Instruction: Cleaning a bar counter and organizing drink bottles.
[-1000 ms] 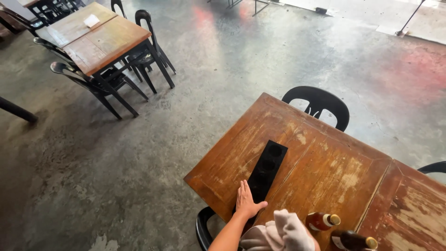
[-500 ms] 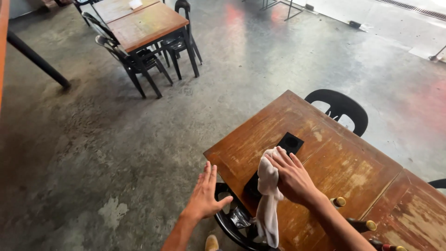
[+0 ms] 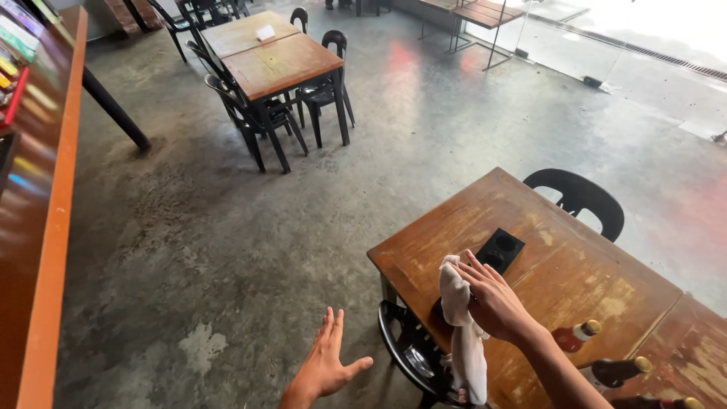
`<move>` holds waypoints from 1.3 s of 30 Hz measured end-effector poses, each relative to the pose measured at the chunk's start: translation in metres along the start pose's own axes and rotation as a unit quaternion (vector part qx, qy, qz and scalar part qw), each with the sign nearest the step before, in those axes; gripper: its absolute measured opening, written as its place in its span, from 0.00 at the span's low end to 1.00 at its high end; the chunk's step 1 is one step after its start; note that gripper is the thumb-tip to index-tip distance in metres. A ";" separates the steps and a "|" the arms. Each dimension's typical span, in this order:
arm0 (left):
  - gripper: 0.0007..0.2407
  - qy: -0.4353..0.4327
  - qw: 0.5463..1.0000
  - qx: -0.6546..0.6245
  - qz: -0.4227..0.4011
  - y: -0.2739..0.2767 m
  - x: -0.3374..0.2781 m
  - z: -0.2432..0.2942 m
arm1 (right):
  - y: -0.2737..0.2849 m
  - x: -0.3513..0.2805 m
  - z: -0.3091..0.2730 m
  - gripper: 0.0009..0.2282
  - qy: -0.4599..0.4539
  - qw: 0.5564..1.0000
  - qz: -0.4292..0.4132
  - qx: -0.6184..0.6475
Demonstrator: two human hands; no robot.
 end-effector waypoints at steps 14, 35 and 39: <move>0.54 -0.045 0.993 -0.100 0.032 0.045 -0.110 -0.048 | 0.019 -0.061 -0.195 0.32 0.020 0.992 -0.060 0.112; 0.45 -0.194 0.817 -0.480 0.254 0.017 -0.189 -0.121 | -0.173 -0.066 -0.344 0.21 -0.043 0.619 -0.286 0.730; 0.39 -0.159 0.823 -0.483 0.255 0.049 -0.167 -0.121 | -0.144 -0.029 -0.383 0.33 0.058 0.652 -0.309 0.690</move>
Point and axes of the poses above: each hand's wrist, its own x-axis towards the middle knuckle, its own y-axis out of the back of the hand, z = x × y, the point moved 3 cm from there along x, towards the middle knuckle, and after that the axes turned 12 degrees about -y, right-handed, at the moved point
